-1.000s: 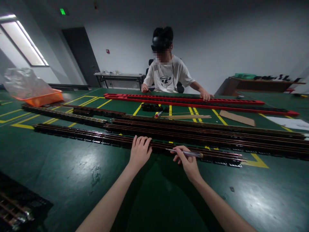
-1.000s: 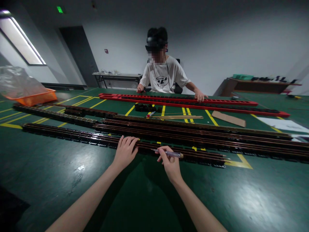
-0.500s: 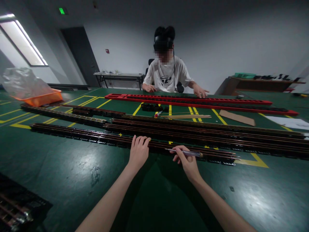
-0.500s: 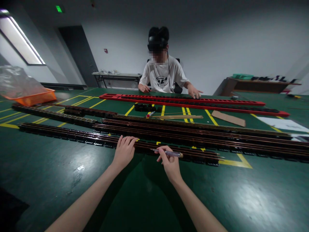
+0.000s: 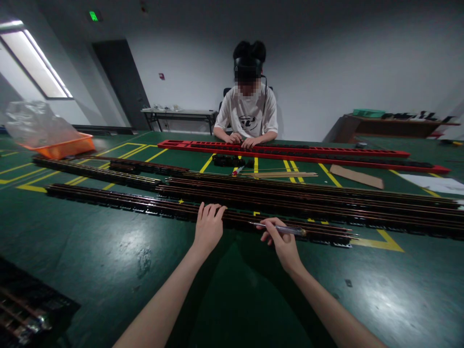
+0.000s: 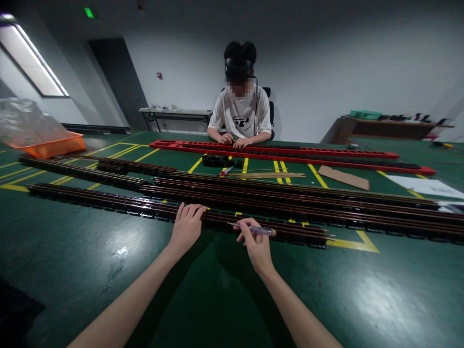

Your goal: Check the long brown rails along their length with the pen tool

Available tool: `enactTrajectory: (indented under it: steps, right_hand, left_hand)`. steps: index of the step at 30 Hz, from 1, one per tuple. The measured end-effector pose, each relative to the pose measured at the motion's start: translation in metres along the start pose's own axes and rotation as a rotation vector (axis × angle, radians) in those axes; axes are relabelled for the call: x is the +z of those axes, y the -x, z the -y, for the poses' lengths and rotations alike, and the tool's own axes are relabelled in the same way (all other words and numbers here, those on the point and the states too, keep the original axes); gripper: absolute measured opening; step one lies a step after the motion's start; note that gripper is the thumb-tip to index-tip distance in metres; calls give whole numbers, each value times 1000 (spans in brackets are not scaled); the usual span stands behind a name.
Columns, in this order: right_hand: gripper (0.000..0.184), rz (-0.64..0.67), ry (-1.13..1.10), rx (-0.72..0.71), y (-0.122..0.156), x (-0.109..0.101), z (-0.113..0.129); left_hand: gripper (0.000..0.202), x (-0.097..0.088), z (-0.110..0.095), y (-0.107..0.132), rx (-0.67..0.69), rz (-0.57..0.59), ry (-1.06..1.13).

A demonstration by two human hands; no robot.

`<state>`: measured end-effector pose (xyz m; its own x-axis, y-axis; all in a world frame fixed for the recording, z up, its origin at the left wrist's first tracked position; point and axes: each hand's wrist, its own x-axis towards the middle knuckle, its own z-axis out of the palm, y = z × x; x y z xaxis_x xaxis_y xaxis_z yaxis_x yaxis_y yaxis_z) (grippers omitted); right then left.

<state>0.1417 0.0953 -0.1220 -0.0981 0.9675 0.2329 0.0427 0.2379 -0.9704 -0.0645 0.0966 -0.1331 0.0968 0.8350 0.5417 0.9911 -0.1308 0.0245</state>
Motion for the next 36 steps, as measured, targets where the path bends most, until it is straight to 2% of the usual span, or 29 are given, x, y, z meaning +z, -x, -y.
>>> enactTrajectory:
  steps: [17,30,36]
  right_hand:
    - [30,-82,-13,1,0,-2,-2]
    - [34,25,5,-1,0,0,0]
    - [33,71,-12,11,-1,-1,-1]
  left_hand:
    - [40,-1,0,0,9,-3,-7]
    - [41,-1,1,0,-29,-7,9]
    - [46,1,5,1,9,13,50]
